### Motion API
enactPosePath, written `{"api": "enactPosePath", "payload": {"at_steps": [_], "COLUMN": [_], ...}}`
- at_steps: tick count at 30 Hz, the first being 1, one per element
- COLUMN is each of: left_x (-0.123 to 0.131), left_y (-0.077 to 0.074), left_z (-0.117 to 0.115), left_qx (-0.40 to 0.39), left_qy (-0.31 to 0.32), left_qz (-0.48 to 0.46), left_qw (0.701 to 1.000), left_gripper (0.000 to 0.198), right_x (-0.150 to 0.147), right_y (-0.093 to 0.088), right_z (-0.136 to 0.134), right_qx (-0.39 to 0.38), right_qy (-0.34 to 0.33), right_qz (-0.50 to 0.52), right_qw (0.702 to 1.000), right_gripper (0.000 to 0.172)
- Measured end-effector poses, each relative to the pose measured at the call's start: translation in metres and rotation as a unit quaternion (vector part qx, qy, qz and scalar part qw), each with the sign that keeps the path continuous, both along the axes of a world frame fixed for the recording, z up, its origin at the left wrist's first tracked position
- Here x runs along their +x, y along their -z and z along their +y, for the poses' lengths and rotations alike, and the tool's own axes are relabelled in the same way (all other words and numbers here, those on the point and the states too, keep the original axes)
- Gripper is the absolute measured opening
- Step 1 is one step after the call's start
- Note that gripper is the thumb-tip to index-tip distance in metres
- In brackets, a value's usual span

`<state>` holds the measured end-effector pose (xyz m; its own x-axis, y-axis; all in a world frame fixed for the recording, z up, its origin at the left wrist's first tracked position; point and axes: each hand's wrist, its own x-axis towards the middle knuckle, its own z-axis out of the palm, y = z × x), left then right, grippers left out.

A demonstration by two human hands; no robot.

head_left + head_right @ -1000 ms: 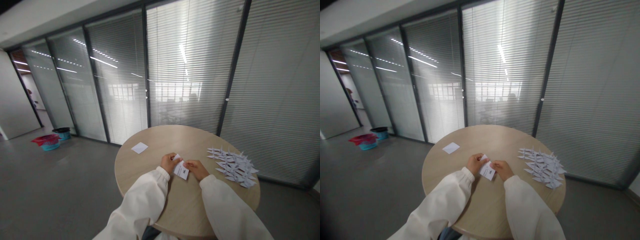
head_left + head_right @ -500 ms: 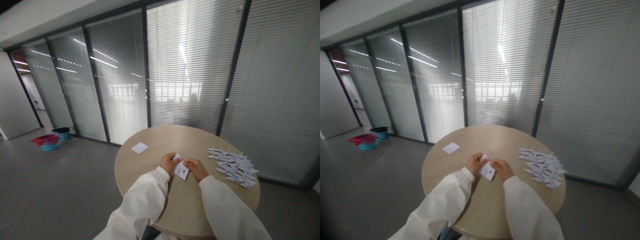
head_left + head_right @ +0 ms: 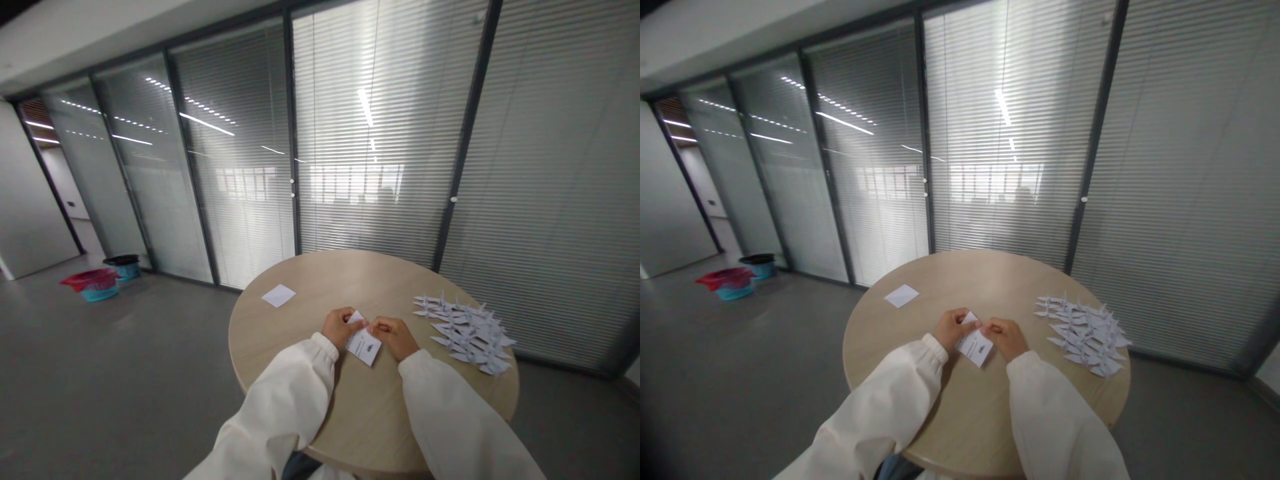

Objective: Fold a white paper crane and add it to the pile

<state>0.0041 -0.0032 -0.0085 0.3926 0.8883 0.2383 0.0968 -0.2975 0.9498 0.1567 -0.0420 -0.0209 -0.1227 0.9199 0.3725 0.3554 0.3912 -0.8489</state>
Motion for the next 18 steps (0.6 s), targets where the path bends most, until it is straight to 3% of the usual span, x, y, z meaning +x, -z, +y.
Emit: {"api": "enactPosePath", "payload": {"at_steps": [10, 18], "left_x": [-0.0017, -0.0027], "left_y": [-0.0038, -0.0007], "left_z": [0.0025, 0.0058], "left_qx": [0.027, 0.038], "left_qy": [-0.054, -0.041], "left_qz": [-0.059, -0.053], "left_qw": [0.996, 0.997], "left_gripper": [0.029, 0.027], "right_x": [-0.0006, -0.0006], "right_y": [0.0043, 0.0024], "right_z": [0.0061, 0.0049], "right_qx": [-0.043, -0.028], "right_qy": [-0.016, 0.020], "right_qz": [0.052, 0.041], "right_qw": [0.998, 0.999], "right_gripper": [0.036, 0.033]}}
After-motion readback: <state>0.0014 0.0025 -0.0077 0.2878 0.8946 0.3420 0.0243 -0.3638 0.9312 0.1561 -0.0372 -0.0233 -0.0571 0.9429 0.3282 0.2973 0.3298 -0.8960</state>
